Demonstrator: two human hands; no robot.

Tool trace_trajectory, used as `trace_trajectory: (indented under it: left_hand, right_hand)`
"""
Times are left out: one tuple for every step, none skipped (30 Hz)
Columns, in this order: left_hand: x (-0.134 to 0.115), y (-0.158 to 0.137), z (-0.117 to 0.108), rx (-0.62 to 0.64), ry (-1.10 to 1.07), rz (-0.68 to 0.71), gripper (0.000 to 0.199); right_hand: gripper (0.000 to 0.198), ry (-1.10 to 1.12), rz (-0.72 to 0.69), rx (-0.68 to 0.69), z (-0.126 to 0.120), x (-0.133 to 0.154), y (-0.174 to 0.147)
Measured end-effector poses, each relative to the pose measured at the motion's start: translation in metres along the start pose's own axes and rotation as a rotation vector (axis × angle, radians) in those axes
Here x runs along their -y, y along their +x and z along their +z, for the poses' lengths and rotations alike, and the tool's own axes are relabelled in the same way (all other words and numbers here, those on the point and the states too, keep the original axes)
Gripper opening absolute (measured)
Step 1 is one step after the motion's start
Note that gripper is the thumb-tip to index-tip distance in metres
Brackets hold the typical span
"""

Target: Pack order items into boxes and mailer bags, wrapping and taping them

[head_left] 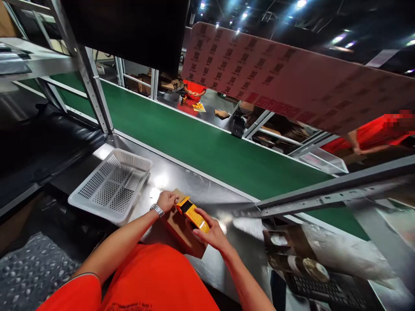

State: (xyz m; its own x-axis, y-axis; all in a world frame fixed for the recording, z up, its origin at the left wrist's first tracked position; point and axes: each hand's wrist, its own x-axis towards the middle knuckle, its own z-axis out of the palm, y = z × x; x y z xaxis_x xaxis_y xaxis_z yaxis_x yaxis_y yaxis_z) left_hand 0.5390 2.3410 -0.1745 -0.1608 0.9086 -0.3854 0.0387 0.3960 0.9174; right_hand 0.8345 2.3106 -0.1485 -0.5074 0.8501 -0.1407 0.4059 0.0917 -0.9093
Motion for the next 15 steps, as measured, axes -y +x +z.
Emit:
trace_trajectory:
  left_hand:
    - [0.001,0.007,-0.016,-0.046,0.029,0.003,0.035]
    - [0.002,0.016,-0.035,-0.099,0.060,0.002,0.032]
    - [0.003,0.024,-0.053,-0.155,0.093,-0.001,0.031]
    - [0.006,0.033,-0.070,-0.203,0.124,-0.005,0.032]
    - [0.010,0.042,-0.084,-0.236,0.154,-0.011,0.032]
    - [0.015,0.049,-0.094,-0.256,0.182,-0.019,0.032]
    - [0.021,0.056,-0.100,-0.263,0.210,-0.029,0.031]
    - [0.029,0.060,-0.101,-0.258,0.236,-0.047,0.030]
    - [0.037,0.063,-0.098,-0.242,0.260,-0.068,0.030]
    - [0.046,0.065,-0.092,-0.218,0.281,-0.092,0.031]
    - [0.054,0.065,-0.084,-0.186,0.299,-0.115,0.033]
    - [0.063,0.064,-0.075,-0.152,0.315,-0.133,0.034]
    - [0.070,0.063,-0.066,-0.119,0.329,-0.143,0.035]
    - [0.077,0.060,-0.058,-0.088,0.340,-0.145,0.034]
    - [0.083,0.058,-0.051,-0.064,0.347,-0.141,0.031]
  right_hand:
    - [0.092,-0.045,0.002,0.022,-0.003,0.004,0.000]
    - [0.087,-0.096,0.003,0.027,-0.005,0.008,0.001]
    - [0.081,-0.144,0.002,0.024,-0.005,0.012,0.002]
    - [0.077,-0.184,-0.002,0.022,-0.005,0.017,0.004]
    - [0.074,-0.220,-0.008,0.026,-0.004,0.021,0.006]
    - [0.073,-0.254,-0.013,0.034,-0.002,0.026,0.009]
    - [0.072,-0.288,-0.014,0.043,0.001,0.031,0.013]
    - [0.072,-0.318,-0.004,0.057,0.003,0.036,0.017]
    - [0.071,-0.338,0.014,0.072,0.006,0.040,0.020]
    - [0.071,-0.341,0.037,0.079,0.007,0.044,0.023]
    - [0.072,-0.331,0.060,0.081,0.008,0.046,0.025]
    - [0.072,-0.314,0.079,0.077,0.009,0.048,0.026]
    - [0.072,-0.301,0.091,0.072,0.009,0.050,0.027]
    - [0.072,-0.297,0.098,0.064,0.009,0.050,0.027]
    - [0.072,-0.301,0.104,0.054,0.008,0.050,0.027]
